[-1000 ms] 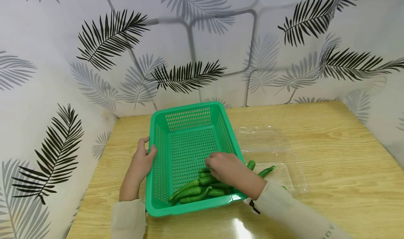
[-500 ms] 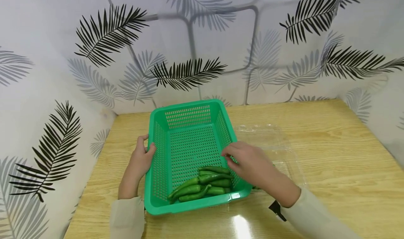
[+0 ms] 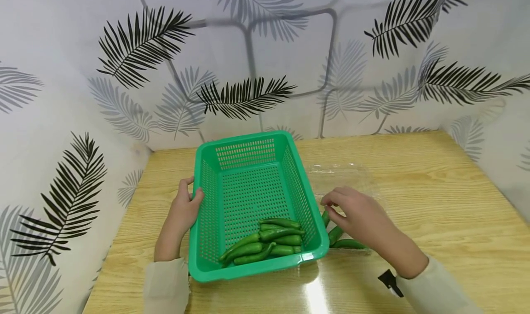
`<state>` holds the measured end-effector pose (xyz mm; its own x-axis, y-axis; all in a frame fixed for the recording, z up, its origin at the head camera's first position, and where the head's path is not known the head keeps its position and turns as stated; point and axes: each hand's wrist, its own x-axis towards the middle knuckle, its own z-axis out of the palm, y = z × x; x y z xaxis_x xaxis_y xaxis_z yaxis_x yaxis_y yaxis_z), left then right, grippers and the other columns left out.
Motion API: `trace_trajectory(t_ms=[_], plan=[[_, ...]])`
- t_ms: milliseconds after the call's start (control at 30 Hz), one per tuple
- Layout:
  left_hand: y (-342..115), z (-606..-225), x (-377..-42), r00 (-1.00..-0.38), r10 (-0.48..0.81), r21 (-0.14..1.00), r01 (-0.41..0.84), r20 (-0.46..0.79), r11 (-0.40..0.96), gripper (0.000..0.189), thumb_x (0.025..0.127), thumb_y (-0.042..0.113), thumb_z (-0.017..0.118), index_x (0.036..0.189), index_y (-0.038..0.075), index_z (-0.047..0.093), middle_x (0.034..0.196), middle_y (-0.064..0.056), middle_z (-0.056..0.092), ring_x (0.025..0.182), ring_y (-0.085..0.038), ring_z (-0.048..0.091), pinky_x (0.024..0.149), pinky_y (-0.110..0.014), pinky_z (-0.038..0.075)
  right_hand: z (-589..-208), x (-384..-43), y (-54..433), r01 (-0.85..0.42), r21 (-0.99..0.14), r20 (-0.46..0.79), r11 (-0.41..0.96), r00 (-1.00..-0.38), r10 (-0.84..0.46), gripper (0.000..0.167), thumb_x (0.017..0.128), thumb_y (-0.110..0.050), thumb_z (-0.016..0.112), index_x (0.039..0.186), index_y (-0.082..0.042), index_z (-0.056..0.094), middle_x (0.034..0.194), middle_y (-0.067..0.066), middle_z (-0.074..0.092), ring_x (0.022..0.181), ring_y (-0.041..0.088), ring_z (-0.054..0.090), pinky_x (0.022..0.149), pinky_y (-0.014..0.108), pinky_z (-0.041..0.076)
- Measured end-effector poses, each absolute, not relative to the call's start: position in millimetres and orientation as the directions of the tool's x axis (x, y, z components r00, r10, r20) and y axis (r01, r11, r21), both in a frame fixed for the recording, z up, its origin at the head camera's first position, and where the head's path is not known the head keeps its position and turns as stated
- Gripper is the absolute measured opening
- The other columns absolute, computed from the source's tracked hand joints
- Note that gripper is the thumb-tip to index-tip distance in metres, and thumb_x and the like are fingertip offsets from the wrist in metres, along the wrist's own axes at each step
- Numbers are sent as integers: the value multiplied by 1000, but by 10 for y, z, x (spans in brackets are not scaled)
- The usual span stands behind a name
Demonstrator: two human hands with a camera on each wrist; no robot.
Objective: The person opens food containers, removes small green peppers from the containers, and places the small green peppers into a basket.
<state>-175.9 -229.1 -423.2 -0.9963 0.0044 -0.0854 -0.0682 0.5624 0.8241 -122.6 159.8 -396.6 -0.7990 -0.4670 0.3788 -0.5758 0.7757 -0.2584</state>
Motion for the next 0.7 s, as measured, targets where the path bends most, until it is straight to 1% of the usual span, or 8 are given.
trace_trajectory(t_ms=[267, 433, 567, 700], plan=[[-2300, -4221, -1751, -996, 20, 825, -57, -83, 562, 56, 99, 34, 34, 147, 10, 16, 100, -18, 60, 68, -21, 60, 61, -33, 49, -4192, -1203, 1811, -541, -290, 218, 789, -840, -496, 18, 78, -4, 73, 92, -15, 68, 90, -5, 63, 83, 13, 60, 63, 28, 49], [-2295, -4212, -1749, -997, 21, 824, -54, -79, 564, 56, 100, 34, 34, 147, 10, 15, 99, -18, 60, 68, -20, 60, 61, -33, 49, -4291, -1207, 1932, -529, -300, 193, 794, -849, -493, 20, 76, -2, 73, 92, -13, 68, 91, -5, 63, 86, 15, 61, 66, 30, 51], [-2289, -4215, -1747, -997, 17, 826, -56, -79, 561, 55, 100, 33, 34, 146, 10, 16, 95, -17, 60, 66, -21, 59, 60, -34, 49, -4330, -1206, 1999, -525, -297, 187, 798, -851, -490, 21, 74, -3, 76, 91, -12, 69, 90, -4, 63, 85, 15, 60, 68, 31, 51], [-2287, -4221, -1751, -997, 13, 823, -59, -81, 565, 55, 100, 33, 34, 146, 10, 16, 94, -17, 60, 66, -20, 59, 60, -33, 48, -4383, -1207, 2024, -535, -321, 158, 781, -844, -513, 22, 73, -6, 77, 92, -12, 69, 90, -5, 62, 86, 15, 59, 70, 31, 51]])
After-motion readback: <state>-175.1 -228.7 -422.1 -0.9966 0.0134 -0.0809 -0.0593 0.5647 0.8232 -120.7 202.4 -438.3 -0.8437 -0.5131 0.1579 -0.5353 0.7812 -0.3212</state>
